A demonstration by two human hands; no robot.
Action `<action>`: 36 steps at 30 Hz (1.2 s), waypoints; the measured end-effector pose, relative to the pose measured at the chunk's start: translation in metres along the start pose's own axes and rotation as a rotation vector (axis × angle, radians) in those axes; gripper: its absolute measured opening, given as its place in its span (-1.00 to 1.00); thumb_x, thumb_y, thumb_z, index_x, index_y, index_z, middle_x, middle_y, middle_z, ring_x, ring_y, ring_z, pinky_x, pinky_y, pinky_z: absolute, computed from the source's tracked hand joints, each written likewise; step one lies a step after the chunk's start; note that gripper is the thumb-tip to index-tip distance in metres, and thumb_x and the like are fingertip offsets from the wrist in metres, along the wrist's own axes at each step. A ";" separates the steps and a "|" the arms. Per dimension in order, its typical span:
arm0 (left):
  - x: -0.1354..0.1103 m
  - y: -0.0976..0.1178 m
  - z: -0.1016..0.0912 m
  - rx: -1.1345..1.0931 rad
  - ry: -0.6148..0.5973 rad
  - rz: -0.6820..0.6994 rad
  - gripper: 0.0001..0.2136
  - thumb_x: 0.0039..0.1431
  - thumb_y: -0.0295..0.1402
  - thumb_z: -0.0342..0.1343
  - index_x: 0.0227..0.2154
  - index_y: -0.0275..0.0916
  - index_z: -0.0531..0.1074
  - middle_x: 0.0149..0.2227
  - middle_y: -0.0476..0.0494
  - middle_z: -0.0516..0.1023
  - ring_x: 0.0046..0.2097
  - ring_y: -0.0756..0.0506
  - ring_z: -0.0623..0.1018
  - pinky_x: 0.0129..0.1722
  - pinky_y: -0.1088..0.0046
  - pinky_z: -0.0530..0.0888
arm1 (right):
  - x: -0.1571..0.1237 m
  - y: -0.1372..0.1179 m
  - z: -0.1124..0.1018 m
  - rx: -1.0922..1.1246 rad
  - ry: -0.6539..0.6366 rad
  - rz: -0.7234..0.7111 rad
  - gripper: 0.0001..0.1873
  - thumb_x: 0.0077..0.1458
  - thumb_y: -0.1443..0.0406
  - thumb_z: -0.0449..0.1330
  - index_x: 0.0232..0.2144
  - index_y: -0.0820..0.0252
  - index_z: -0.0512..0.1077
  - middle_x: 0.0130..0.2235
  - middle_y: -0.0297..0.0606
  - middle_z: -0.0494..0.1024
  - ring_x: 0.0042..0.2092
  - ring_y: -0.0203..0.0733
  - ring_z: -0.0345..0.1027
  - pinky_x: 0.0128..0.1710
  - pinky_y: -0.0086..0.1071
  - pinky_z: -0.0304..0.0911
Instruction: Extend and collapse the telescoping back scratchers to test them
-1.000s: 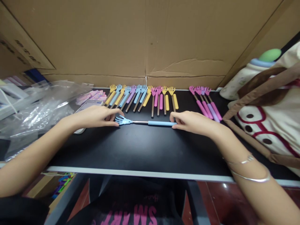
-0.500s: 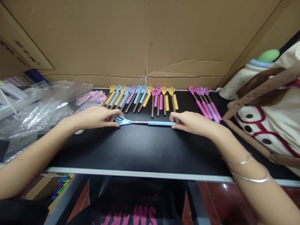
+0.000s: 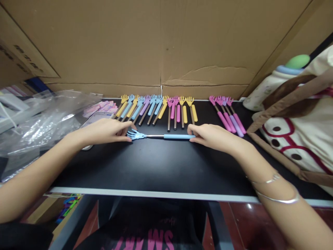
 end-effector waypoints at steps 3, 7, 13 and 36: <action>-0.001 0.000 0.000 0.003 -0.004 -0.008 -0.65 0.24 -0.04 -0.05 -0.04 -0.12 0.29 -0.44 0.02 0.52 -0.43 -0.04 0.48 -0.47 0.53 0.19 | 0.000 -0.002 0.000 -0.008 -0.008 0.016 -0.78 0.14 0.07 -0.01 -0.30 0.06 0.23 -0.50 -0.40 0.37 -0.51 -0.32 0.20 -0.51 -0.46 -0.06; -0.001 0.002 0.001 0.003 -0.017 -0.017 -0.65 0.26 -0.05 -0.07 -0.03 -0.13 0.27 -0.44 0.02 0.52 -0.42 -0.05 0.48 -0.48 0.53 0.19 | -0.001 -0.004 0.000 -0.020 -0.001 0.026 -0.76 0.14 0.05 -0.02 -0.29 0.06 0.23 -0.49 -0.39 0.38 -0.50 -0.30 0.21 -0.51 -0.45 -0.06; 0.000 0.001 -0.001 0.087 0.004 -0.010 -0.62 0.25 0.01 -0.10 -0.03 -0.11 0.30 -0.42 -0.02 0.54 -0.39 -0.08 0.52 -0.45 0.53 0.21 | -0.001 -0.005 -0.001 -0.029 0.013 0.014 -0.75 0.15 0.05 -0.02 -0.30 0.07 0.24 -0.48 -0.37 0.40 -0.52 -0.32 0.20 -0.52 -0.46 -0.07; 0.000 -0.001 -0.003 0.067 0.029 0.001 -0.64 0.22 0.00 -0.04 -0.05 -0.10 0.34 -0.43 0.05 0.53 -0.40 -0.04 0.51 -0.47 0.54 0.19 | -0.001 -0.010 -0.001 -0.110 0.018 0.020 -0.79 0.18 0.09 -0.04 -0.28 0.07 0.22 -0.47 -0.38 0.40 -0.49 -0.29 0.25 -0.50 -0.46 -0.06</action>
Point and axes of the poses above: each hand's wrist, its own x-axis towards the middle knuckle, its own z-axis out of the palm, y = z × x, the point moved 7 cm from there along x, towards the middle knuckle
